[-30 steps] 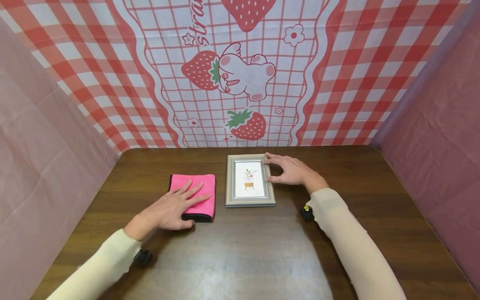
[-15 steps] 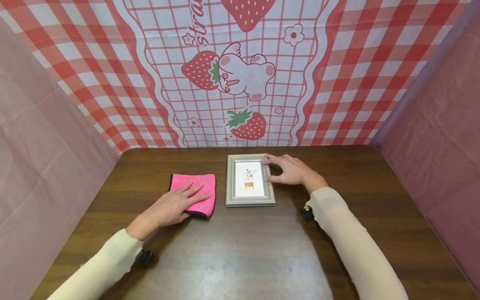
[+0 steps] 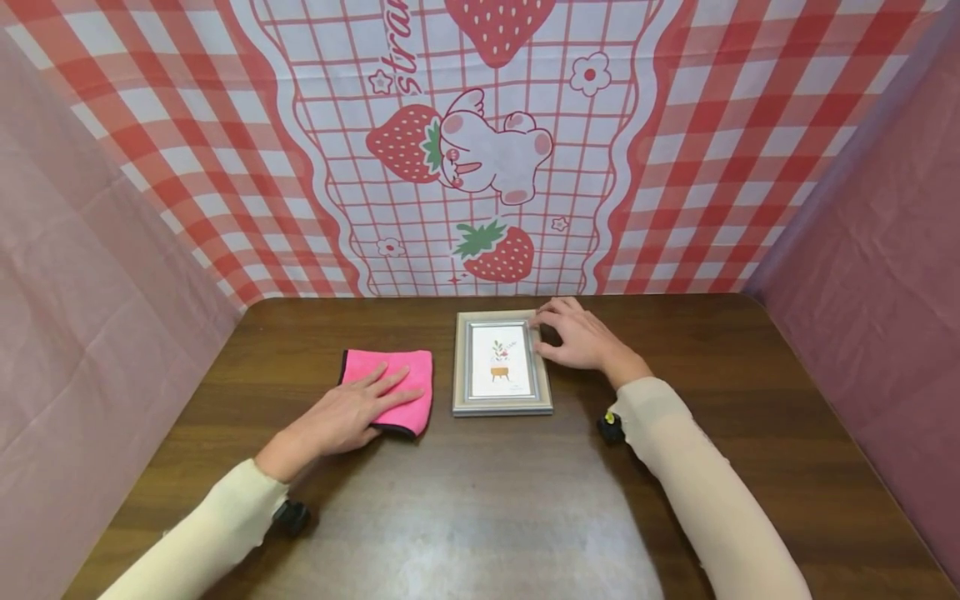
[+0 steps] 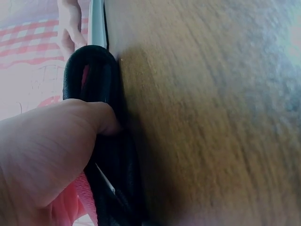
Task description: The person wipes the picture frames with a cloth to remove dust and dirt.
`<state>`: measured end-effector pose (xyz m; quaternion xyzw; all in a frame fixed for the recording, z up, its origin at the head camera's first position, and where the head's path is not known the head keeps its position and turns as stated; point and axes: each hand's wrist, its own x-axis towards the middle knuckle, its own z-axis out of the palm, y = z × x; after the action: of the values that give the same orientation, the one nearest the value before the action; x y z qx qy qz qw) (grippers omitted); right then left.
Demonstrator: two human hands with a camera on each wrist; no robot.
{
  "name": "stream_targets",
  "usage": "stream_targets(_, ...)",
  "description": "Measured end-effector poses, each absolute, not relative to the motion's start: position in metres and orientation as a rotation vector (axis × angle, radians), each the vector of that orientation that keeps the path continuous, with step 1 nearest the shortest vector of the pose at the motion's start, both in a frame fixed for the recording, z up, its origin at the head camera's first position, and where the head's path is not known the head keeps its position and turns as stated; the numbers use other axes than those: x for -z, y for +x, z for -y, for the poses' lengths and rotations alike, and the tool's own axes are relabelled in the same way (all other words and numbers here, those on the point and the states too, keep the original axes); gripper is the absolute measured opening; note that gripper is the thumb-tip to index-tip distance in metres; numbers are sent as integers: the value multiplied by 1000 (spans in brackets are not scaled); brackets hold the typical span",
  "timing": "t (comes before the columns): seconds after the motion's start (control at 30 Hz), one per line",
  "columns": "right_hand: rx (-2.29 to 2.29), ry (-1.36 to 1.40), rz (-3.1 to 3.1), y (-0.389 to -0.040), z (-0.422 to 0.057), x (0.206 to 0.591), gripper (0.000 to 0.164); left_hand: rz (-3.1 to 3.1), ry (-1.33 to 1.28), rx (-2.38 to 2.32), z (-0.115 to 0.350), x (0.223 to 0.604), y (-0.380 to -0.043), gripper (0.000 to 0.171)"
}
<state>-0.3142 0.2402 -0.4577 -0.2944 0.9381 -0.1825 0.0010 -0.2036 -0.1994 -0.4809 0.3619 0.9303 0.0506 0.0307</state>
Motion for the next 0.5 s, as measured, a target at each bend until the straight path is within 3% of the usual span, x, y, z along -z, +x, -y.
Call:
stream_targets(0.17, 549, -876, -2876, -314, -244, 458, 56, -2882, 1084, -80, 190, 459, -193, 86)
stream_targets(0.5, 580, -868, -2803, -316, -249, 458, 63, -2991, 1191, 25, 186, 459, -193, 79)
